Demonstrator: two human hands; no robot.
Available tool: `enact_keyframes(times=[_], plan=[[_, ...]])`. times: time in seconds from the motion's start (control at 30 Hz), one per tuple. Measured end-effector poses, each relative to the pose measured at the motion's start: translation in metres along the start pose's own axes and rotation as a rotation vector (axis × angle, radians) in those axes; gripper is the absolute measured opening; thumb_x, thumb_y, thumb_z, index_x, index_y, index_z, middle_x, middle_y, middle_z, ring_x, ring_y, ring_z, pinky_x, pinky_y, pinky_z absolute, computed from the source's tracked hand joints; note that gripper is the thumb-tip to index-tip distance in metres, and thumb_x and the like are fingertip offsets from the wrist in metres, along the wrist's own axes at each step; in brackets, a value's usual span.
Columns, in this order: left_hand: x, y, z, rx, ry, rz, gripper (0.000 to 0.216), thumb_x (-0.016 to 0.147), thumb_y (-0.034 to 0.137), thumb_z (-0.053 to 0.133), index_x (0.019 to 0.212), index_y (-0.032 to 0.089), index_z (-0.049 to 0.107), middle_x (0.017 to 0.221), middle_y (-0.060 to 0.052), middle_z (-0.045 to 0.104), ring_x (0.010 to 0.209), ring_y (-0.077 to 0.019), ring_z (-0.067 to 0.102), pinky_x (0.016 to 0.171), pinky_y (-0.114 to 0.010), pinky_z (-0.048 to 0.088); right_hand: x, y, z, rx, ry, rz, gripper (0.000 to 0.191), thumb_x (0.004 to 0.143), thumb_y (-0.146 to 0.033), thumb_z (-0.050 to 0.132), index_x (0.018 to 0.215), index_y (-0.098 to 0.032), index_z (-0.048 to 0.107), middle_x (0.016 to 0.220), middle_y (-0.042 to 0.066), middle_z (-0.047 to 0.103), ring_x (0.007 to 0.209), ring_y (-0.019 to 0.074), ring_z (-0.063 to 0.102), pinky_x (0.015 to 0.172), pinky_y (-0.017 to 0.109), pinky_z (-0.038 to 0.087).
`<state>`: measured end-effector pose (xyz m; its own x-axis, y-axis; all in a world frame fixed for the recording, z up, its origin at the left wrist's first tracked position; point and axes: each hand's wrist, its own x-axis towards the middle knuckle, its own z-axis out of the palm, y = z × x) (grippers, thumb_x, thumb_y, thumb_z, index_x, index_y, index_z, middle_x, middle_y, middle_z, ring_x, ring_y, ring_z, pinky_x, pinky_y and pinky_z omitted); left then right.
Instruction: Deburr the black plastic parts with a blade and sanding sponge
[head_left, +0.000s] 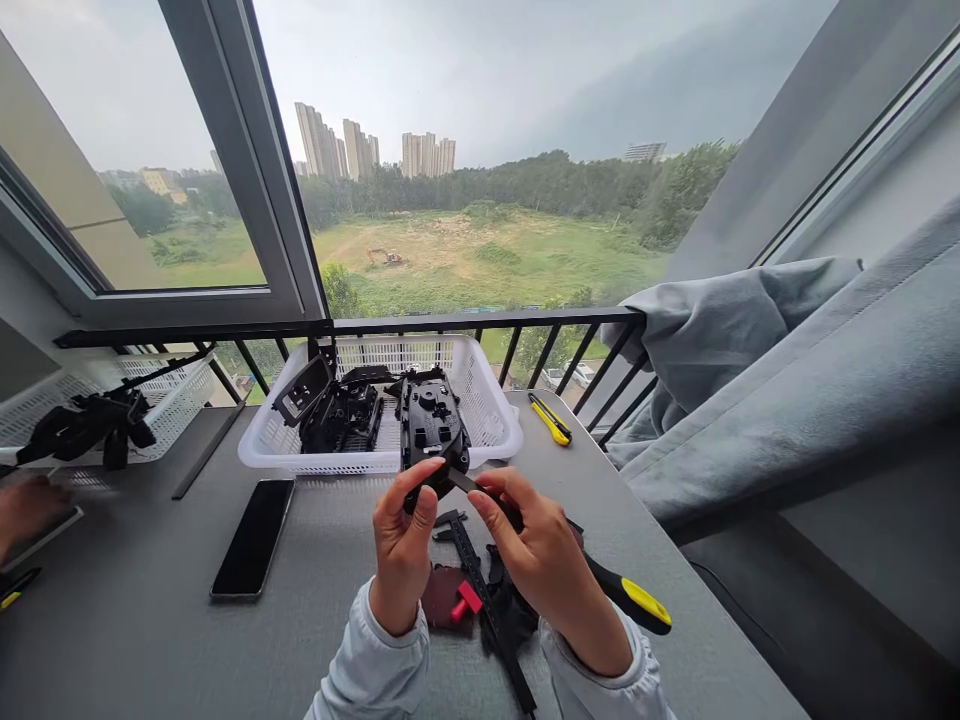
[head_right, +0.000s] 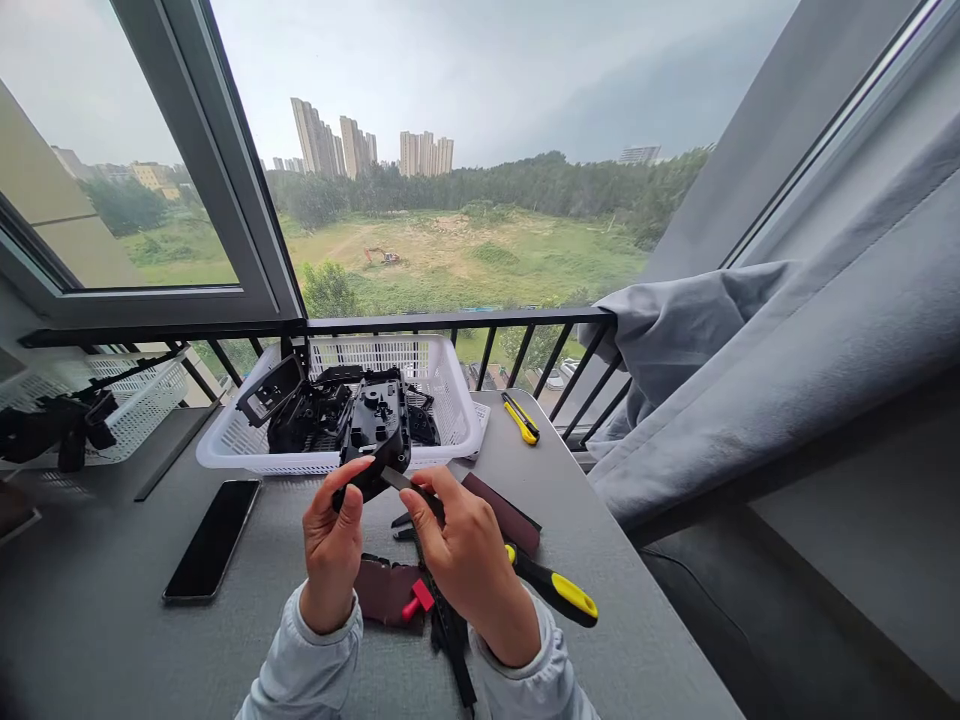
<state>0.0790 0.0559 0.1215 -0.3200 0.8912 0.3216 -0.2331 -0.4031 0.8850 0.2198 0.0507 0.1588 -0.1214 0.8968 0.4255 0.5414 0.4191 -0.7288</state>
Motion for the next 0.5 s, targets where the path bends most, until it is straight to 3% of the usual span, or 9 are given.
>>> enact_keyframes(times=[0.27,0.5], plan=[[0.0008,0.0007,-0.0023,0.036,0.01,0.033,0.027,0.08,0.044,0.069,0.096,0.023,0.076,0.093,-0.006,0.075,0.084,-0.0208,0.068,0.082,-0.032,0.052,-0.0008,-0.001,0.0015,0.009,-0.006,-0.02,0.017,0.094,-0.037,0.05,0.092,-0.023,0.06,0.071,0.001,0.068,0.058,0.0162,0.061,0.058,0.026,0.047],[0.0016,0.0014,0.0039,0.055,0.053,0.067,0.02,0.077,0.037,0.074,0.09,0.022,0.075,0.087,-0.004,0.073,0.078,-0.017,0.066,0.073,-0.026,0.052,-0.0013,-0.0014,0.0013,0.083,-0.113,-0.032,0.017,0.091,-0.036,0.053,0.093,-0.022,0.063,0.08,0.004,0.072,0.066,0.0177,0.066,0.061,0.027,0.05]])
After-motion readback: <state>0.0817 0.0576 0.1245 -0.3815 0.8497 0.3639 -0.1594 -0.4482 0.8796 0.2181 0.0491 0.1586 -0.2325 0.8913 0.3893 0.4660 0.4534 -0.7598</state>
